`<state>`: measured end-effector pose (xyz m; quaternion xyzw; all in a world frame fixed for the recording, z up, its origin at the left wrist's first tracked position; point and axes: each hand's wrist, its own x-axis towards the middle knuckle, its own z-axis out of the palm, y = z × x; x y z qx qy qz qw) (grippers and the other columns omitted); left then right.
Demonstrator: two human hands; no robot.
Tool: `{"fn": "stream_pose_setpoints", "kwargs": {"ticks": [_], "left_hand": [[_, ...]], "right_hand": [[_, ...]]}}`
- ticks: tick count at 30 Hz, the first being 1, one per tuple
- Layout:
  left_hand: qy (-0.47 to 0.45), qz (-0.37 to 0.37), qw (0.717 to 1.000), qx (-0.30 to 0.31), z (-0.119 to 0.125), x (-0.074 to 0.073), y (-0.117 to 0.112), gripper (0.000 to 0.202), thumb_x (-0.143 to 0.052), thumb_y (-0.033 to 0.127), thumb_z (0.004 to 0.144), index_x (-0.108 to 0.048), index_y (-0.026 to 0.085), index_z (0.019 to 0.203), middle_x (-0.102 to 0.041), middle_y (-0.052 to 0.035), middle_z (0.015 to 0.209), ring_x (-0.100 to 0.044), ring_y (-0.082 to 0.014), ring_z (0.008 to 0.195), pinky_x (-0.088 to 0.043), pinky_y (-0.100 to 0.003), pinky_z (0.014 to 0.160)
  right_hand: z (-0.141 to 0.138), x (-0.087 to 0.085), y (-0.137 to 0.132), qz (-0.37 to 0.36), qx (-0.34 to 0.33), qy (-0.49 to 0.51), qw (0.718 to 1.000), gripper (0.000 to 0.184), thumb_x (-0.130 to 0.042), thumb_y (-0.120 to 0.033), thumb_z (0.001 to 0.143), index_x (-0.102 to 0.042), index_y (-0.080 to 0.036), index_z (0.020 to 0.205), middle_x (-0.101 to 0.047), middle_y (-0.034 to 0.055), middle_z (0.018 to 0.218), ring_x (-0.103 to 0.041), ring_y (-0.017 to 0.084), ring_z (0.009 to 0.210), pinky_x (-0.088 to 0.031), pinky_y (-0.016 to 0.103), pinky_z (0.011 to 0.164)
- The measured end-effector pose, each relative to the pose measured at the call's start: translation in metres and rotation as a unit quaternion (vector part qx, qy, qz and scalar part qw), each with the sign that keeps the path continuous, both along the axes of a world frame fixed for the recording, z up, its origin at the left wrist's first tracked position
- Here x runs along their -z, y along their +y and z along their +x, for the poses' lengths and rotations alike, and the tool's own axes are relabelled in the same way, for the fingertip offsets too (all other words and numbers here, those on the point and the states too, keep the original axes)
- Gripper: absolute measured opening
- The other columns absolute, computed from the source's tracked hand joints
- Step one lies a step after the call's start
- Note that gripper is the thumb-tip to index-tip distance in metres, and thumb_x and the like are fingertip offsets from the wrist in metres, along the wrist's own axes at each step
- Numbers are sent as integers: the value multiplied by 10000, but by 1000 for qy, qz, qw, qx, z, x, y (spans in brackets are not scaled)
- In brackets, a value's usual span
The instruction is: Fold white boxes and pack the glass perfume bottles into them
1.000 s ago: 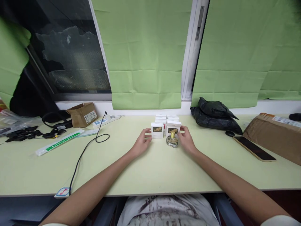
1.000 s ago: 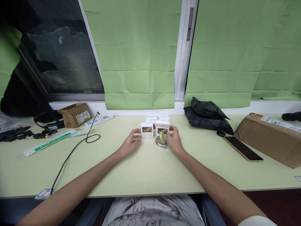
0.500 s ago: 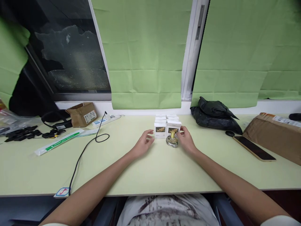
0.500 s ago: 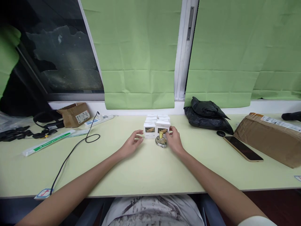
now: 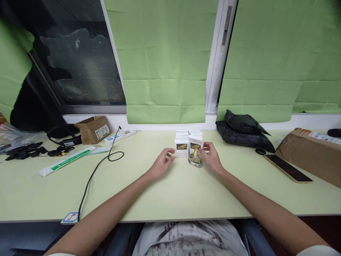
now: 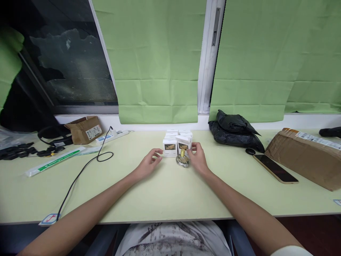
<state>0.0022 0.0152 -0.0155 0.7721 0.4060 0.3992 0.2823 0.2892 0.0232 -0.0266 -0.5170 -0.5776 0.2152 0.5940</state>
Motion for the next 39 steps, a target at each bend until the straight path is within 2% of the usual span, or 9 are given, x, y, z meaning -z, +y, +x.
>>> {"fn": "stream_pose_setpoints", "kwargs": {"ticks": [4,8,13,15,21,27,33,36,39], "left_hand": [[-1,7,1000,-1,1,-4,-3,271,-531,411,1045,-586,269,1270,-632,-63,1326,-632,-199,1110,-536,-341,905],[-4,21,1000,-1,3,-8,-7,294,-507,438,1054,-594,260,1272,-653,-76,1292,-635,-213,1082,-546,-357,878],[5,37,999,1,5,-16,-19,323,-489,451,1069,-575,277,1327,-661,-78,1259,-638,-208,1006,-531,-325,753],[4,59,998,5,7,-20,-26,366,-515,444,1063,-541,296,1396,-641,-87,1305,-636,-220,1048,-537,-342,789],[-7,154,988,11,12,-24,-38,695,-725,407,957,-377,327,1553,-526,-119,1482,-561,-294,1298,-504,-448,1053],[-18,203,979,18,10,-17,-33,448,-685,388,981,-528,278,1386,-598,-124,1367,-581,-314,1296,-496,-502,1081],[1,218,976,26,6,-13,-25,282,-624,354,1022,-582,259,1284,-644,-117,1279,-614,-283,1210,-517,-462,1022],[8,209,978,-2,5,-13,-23,269,-618,358,1032,-583,261,1280,-650,-94,1261,-625,-259,1182,-521,-416,992],[24,182,983,-32,5,-15,-22,254,-634,376,1026,-595,270,1253,-662,-59,1224,-636,-236,1134,-520,-367,951]], "right_hand": [[-2,-11,-9,60,46,-13,997,376,-634,-465,930,-573,-217,1206,-659,108,1188,-622,265,1052,-536,392,816],[-8,-27,-27,160,82,-14,984,370,-583,-446,994,-507,-253,1301,-596,105,1264,-594,249,1118,-528,399,894],[-17,-31,-43,223,62,-28,972,405,-550,-467,1029,-420,-266,1355,-547,126,1282,-614,257,1113,-553,431,967],[-20,-27,-47,236,36,-50,970,424,-541,-482,1034,-405,-262,1370,-535,147,1308,-602,283,1208,-540,460,1032],[-27,-22,-58,219,-83,-150,961,366,-567,-414,1036,-461,-288,1363,-597,137,1304,-620,305,1227,-552,488,1026],[-31,-29,-63,222,-198,-238,925,375,-513,-274,1049,-459,-324,1416,-629,109,1344,-622,280,1237,-571,461,975],[-24,-27,-59,201,-162,-232,938,369,-553,-348,1031,-505,-294,1393,-631,112,1268,-634,267,1044,-567,420,841],[-22,-27,-56,167,-105,-178,964,302,-474,-394,1076,-535,-265,1343,-628,82,1128,-600,214,852,-535,388,794],[-20,-26,-50,114,-44,-147,982,314,-424,-438,1097,-536,-253,1324,-619,56,1077,-570,192,798,-509,372,800]]}}
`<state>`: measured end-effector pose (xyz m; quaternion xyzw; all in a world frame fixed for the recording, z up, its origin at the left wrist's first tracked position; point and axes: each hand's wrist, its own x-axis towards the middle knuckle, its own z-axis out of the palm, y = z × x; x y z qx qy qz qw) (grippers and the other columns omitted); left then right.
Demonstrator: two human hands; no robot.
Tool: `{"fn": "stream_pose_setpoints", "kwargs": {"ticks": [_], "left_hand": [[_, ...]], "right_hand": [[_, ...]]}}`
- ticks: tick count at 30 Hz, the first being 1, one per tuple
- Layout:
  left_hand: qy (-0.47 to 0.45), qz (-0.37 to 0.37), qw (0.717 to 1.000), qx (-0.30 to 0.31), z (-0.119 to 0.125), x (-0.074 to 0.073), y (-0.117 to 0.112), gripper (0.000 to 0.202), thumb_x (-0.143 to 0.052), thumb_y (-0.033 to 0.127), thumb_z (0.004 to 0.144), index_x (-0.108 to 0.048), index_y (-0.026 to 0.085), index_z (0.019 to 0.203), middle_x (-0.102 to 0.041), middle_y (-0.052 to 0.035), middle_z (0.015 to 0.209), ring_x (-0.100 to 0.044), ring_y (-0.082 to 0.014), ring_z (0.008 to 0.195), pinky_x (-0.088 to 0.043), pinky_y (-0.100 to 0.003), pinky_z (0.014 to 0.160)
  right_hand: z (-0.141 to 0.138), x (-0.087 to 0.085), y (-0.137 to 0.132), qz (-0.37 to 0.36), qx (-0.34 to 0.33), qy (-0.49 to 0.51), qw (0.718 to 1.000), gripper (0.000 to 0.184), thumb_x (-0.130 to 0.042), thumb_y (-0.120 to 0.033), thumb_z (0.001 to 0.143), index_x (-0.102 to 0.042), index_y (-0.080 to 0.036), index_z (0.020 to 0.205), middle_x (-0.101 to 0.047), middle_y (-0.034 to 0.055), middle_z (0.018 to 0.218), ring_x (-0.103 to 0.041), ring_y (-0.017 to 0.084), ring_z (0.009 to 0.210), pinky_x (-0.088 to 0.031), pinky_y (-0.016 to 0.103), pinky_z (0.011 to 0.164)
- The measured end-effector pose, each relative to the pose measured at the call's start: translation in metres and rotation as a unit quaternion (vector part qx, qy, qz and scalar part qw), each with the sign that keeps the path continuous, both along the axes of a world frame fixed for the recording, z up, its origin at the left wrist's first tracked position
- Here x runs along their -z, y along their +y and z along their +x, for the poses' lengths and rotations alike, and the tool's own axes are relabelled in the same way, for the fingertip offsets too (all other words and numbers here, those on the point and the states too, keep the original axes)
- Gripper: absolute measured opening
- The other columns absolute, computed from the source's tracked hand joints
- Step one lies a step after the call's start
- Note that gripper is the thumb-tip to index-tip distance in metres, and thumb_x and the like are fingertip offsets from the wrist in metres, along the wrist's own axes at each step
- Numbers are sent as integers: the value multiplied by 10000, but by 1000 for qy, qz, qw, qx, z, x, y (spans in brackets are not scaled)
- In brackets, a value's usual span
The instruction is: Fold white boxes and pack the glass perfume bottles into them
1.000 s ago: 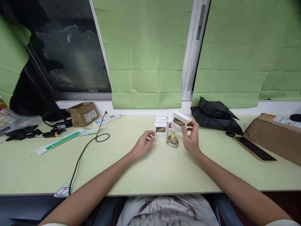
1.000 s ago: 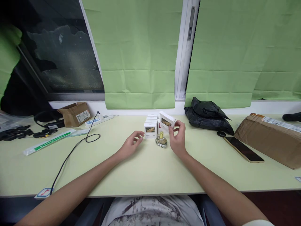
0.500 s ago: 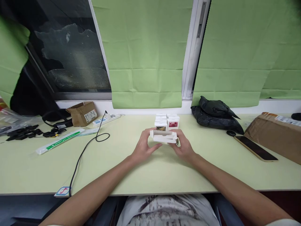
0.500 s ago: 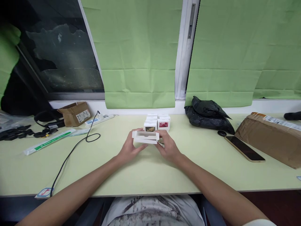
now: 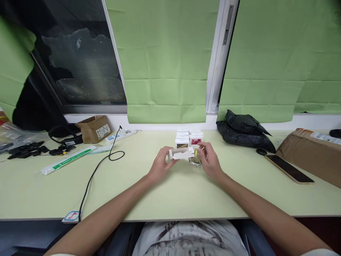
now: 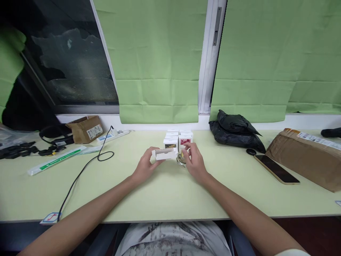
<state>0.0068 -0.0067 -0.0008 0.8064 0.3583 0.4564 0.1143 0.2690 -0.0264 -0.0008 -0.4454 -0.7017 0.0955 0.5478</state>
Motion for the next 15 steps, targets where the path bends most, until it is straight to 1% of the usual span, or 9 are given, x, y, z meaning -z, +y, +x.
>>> {"fn": "stream_pose_setpoints", "kwargs": {"ticks": [3,6,8,11,15], "left_hand": [[11,-19,1000,-20,-1,0,2,238,-635,376,1025,-600,274,1238,-661,-44,1215,-626,-230,1127,-513,-348,930],[16,-14,1000,-13,-2,1,5,235,-630,310,1022,-594,276,1252,-649,-49,1247,-604,-238,1163,-502,-362,958],[21,-3,1000,-5,-3,3,6,256,-623,240,1009,-591,278,1260,-643,-54,1268,-587,-247,1190,-491,-381,988],[29,7,1000,-2,-4,4,8,317,-616,153,976,-592,281,1265,-639,-54,1282,-568,-256,1215,-483,-402,1016],[48,9,999,-16,-5,4,8,402,-615,81,921,-596,282,1269,-638,-50,1285,-560,-264,1220,-483,-412,1024]], "right_hand": [[3,3,9,-39,42,-8,998,352,-444,-487,1084,-523,-248,1331,-613,63,1135,-569,199,833,-494,374,816],[6,8,16,-56,47,-57,996,339,-552,-503,1032,-573,-243,1248,-616,77,1169,-576,231,932,-480,383,847],[7,11,18,-57,36,-90,994,271,-609,-465,998,-602,-241,1150,-633,71,1135,-576,250,985,-468,380,853],[6,13,19,-58,28,-132,989,169,-634,-390,972,-593,-242,1040,-646,48,1052,-568,255,993,-445,372,850],[6,15,20,-63,44,-170,982,146,-632,-358,962,-545,-240,958,-637,38,997,-548,256,970,-418,358,818]]}}
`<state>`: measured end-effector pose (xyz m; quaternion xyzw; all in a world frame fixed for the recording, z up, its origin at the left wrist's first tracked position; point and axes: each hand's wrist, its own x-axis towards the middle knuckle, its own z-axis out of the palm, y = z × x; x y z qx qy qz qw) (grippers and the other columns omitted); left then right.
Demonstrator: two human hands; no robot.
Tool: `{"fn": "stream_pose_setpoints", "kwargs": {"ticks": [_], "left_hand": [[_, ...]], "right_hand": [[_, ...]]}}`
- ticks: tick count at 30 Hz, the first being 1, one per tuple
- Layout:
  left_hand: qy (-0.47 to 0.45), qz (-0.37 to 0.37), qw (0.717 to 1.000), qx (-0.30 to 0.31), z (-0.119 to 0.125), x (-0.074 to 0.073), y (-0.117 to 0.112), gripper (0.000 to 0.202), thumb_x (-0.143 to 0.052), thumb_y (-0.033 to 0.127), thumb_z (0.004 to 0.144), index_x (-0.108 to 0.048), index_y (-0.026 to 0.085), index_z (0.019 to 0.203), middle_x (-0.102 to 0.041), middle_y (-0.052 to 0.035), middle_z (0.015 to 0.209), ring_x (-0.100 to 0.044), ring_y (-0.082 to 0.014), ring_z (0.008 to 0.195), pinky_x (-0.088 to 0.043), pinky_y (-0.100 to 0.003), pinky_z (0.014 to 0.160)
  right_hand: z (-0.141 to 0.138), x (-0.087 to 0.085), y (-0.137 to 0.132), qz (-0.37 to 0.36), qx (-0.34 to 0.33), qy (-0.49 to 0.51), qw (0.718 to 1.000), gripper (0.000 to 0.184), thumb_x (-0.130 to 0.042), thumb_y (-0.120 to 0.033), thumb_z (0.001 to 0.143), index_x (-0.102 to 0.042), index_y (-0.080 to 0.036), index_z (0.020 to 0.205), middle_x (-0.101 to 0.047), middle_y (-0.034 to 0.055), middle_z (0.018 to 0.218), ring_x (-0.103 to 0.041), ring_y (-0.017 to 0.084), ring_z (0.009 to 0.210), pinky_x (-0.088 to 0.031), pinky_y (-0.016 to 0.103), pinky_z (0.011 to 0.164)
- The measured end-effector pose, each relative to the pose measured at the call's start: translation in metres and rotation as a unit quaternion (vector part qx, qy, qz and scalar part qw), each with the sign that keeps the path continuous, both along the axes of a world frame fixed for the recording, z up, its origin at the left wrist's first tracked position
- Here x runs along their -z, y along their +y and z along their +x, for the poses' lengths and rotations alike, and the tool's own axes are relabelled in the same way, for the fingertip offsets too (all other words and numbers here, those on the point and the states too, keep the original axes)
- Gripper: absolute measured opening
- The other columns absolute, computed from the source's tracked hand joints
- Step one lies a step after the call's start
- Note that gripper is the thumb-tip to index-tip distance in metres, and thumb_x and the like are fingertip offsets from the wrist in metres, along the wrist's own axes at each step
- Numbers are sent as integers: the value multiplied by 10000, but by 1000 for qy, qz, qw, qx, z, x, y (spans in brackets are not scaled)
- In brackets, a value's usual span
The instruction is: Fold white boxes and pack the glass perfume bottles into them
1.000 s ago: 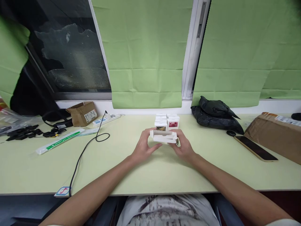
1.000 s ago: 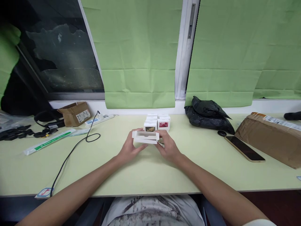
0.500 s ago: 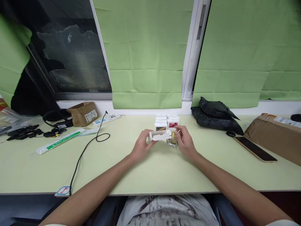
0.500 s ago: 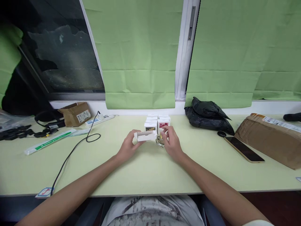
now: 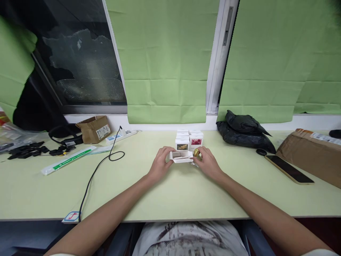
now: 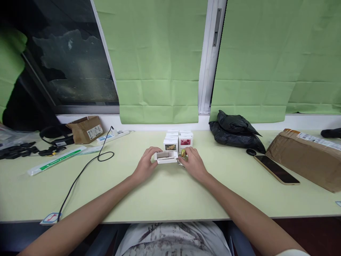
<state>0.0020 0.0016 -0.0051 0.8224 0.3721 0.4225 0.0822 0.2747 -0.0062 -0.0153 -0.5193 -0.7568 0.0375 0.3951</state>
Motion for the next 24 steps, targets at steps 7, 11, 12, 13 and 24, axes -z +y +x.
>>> {"fn": "stream_pose_setpoints", "kwargs": {"ticks": [7,11,12,13,24], "left_hand": [[22,-16,1000,1,-1,1,0,409,-628,70,909,-608,281,1259,-645,-40,1261,-560,-260,1177,-479,-402,1006],[24,-22,999,6,-1,1,0,419,-628,68,912,-607,285,1269,-636,-42,1264,-547,-266,1179,-468,-413,1011],[25,-23,999,6,-1,1,0,418,-629,70,913,-607,287,1270,-635,-42,1263,-545,-267,1177,-468,-414,1008],[26,-24,999,5,-1,1,0,416,-629,72,915,-608,289,1270,-633,-42,1262,-544,-267,1174,-468,-414,1007],[35,-13,999,10,1,1,-3,368,-627,96,944,-633,287,1259,-617,-59,1234,-527,-268,1160,-482,-414,992]], "right_hand": [[0,1,0,-8,16,-21,1000,143,-622,-319,951,-516,-241,895,-644,40,958,-524,252,918,-398,344,757],[0,-1,-3,-2,20,13,1000,116,-612,-334,971,-565,-236,933,-655,51,999,-547,269,979,-429,362,803],[0,-2,-4,6,22,33,999,130,-607,-356,984,-576,-234,954,-652,54,1011,-558,269,983,-438,367,813],[0,-4,-5,17,23,58,998,154,-600,-384,997,-586,-232,979,-646,54,1019,-569,263,974,-447,370,816],[-11,-18,-29,198,-101,169,960,246,-669,-386,1013,-616,-266,1221,-646,79,1121,-639,257,1023,-552,402,855]]}}
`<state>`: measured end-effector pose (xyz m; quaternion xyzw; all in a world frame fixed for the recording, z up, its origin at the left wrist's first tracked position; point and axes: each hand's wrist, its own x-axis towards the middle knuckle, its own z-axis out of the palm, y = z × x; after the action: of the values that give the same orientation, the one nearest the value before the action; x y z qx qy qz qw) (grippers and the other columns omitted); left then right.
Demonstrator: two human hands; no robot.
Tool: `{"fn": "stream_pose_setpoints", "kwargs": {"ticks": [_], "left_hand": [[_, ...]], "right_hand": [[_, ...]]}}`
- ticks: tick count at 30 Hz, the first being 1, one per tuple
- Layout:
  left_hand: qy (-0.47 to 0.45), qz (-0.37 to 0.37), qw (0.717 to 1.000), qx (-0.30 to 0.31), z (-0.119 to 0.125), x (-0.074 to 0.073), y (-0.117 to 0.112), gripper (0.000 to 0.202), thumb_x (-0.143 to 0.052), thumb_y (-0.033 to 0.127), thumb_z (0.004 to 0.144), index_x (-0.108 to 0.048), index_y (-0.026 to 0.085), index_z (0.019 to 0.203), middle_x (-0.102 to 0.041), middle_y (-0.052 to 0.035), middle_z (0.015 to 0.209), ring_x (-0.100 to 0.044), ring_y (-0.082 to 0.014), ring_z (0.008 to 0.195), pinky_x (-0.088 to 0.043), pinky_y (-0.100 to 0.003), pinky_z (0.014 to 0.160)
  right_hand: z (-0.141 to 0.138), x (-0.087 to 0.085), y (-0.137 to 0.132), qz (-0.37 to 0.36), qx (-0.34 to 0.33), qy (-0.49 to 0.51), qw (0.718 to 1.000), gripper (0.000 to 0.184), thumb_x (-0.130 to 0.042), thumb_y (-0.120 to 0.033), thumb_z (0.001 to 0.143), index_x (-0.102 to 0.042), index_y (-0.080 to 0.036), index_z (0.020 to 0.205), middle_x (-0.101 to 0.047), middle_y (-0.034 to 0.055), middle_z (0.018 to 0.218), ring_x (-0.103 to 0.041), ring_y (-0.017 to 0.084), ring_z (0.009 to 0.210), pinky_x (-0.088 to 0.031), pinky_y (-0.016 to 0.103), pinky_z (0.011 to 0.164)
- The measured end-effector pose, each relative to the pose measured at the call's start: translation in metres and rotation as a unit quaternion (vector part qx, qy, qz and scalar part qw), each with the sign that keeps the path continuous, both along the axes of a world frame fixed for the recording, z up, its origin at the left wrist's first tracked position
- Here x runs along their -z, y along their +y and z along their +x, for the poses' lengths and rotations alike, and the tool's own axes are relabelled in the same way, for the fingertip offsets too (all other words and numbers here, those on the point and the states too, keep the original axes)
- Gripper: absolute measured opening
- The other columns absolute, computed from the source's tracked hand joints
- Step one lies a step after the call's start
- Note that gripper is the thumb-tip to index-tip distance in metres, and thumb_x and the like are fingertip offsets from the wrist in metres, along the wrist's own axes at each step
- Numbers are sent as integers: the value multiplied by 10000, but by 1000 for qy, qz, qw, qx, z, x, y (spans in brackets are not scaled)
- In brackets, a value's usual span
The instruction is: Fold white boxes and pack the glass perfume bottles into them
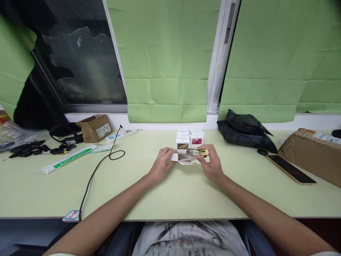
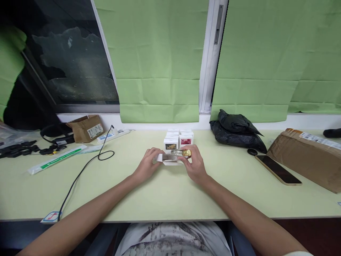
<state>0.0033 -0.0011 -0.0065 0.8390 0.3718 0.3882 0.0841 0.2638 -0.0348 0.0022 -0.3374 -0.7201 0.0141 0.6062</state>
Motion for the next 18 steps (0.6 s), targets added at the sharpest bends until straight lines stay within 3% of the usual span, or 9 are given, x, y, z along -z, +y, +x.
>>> {"fn": "stream_pose_setpoints", "kwargs": {"ticks": [4,11,18], "left_hand": [[3,9,1000,7,0,-1,-1,381,-625,88,936,-637,284,1263,-621,-66,1221,-535,-273,1153,-486,-424,986],[-14,1,1000,25,2,-5,-5,436,-613,37,880,-642,284,1239,-620,-65,1239,-542,-281,1185,-487,-443,1012],[-36,-16,999,35,2,-8,-9,333,-625,118,935,-645,276,1228,-633,-62,1238,-564,-264,1184,-492,-423,1010]], "right_hand": [[-5,3,-3,25,-41,-46,998,271,-677,-373,1010,-607,-277,1254,-667,88,1118,-653,280,1045,-559,455,918],[-5,3,-5,-19,-67,-78,995,267,-650,-386,1023,-596,-284,1264,-679,102,1148,-654,296,1091,-558,481,941],[-6,1,-6,-21,-79,-96,992,279,-670,-336,1014,-597,-295,1281,-704,87,1154,-651,290,1109,-554,481,950]]}}
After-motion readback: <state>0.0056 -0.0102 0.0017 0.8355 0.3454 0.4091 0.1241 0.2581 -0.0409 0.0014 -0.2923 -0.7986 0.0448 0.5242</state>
